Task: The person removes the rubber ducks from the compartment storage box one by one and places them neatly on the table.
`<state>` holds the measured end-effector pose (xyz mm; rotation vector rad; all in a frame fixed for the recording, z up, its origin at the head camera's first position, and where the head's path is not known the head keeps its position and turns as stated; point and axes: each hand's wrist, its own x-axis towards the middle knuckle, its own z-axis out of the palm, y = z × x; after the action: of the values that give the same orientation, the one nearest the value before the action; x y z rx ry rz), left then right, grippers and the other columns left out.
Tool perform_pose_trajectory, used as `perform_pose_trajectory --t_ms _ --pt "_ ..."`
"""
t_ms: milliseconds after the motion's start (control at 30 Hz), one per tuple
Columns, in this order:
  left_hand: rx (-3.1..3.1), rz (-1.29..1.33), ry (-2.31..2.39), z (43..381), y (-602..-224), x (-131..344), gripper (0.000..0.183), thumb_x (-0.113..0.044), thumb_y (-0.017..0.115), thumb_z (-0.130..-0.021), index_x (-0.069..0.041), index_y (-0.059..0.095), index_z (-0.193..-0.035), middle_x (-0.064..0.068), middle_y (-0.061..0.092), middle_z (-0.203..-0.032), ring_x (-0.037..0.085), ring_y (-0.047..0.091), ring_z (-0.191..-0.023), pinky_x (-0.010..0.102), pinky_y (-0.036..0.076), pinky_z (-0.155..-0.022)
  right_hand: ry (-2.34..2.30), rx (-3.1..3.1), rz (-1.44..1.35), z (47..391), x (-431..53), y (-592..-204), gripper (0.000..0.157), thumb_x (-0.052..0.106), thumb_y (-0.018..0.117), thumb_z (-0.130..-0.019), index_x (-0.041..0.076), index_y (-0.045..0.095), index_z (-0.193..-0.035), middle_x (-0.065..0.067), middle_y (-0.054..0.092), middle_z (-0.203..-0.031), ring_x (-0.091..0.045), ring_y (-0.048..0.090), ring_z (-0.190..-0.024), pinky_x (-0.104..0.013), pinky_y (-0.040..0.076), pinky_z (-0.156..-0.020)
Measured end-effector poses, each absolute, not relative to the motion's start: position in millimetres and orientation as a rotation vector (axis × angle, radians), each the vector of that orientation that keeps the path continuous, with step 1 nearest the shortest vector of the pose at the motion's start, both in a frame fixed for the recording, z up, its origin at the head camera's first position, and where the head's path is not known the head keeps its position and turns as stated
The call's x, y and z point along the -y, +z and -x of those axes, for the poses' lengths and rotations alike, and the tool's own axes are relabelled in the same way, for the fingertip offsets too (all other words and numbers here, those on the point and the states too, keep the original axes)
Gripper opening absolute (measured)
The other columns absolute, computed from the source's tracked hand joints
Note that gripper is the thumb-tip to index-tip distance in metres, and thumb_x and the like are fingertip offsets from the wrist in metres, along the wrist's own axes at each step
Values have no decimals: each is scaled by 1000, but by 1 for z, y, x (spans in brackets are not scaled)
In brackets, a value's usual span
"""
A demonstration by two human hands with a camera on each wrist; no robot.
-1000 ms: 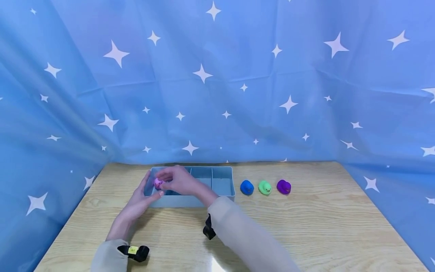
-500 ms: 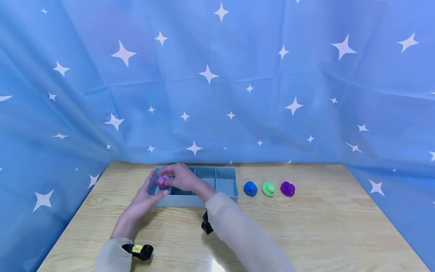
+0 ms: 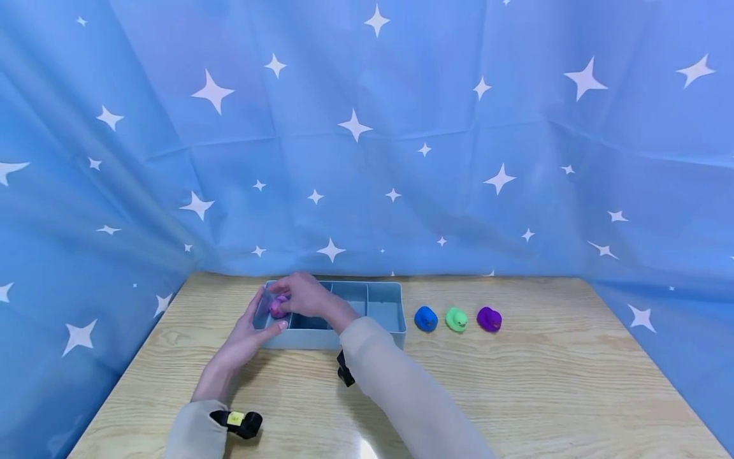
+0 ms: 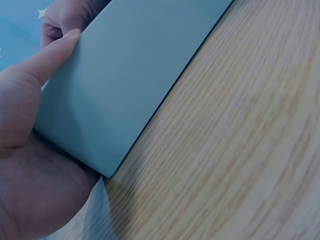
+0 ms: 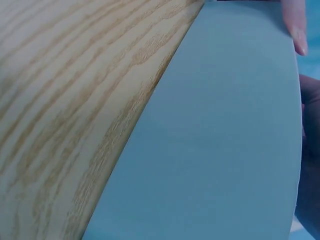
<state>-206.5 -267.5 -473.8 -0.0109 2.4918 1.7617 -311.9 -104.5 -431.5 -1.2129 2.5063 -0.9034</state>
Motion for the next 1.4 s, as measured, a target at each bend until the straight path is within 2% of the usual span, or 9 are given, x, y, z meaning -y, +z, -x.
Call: perform_pose_trajectory --t_ms 233,467,667,1067,1333,1400 --pt "-2468 27 1768 207 -475 266 100 -27 69 -101 -21 -8 -166 17 -6 -171 42 -5 -155 69 6 -119 -853 -2545 1222 315 103 -435 46 17 77 -94 15 67 -139 3 70 -129 -12 65 -113 -20 49 -94" --pt "-2479 39 1762 208 -476 267 101 -28 69 -100 -20 -7 -166 17 -5 -171 42 -4 -155 68 5 -119 -866 -2535 1255 315 106 -435 43 16 77 -94 12 68 -136 0 73 -122 -14 67 -106 -21 50 -91" --pt "-2478 31 1768 208 -476 266 101 -29 69 -100 -20 -7 -166 16 -5 -171 40 -4 -155 67 5 -120 -877 -2532 1250 314 108 -437 41 13 78 -94 11 70 -134 0 75 -114 -9 68 -97 -20 51 -89" --pt "-2499 19 1765 207 -475 267 102 -27 70 -100 -18 -7 -166 17 -3 -171 40 -3 -155 66 5 -120 -832 -2602 1261 314 114 -440 40 11 78 -92 10 71 -132 0 76 -114 -8 69 -104 -20 49 -97" --pt "-2516 -3 1767 208 -475 267 102 -28 71 -99 -15 -6 -166 19 -2 -170 41 -2 -155 67 6 -120 -791 -2597 1271 311 115 -437 35 13 73 -97 11 71 -132 5 75 -100 -2 62 -85 -18 49 -88" --pt "-2519 -6 1773 209 -475 267 103 -28 71 -99 -14 -5 -166 20 -1 -170 41 -2 -155 66 6 -120 -788 -2603 1274 311 115 -438 34 14 72 -98 11 72 -132 6 75 -98 -2 61 -84 -18 49 -89"
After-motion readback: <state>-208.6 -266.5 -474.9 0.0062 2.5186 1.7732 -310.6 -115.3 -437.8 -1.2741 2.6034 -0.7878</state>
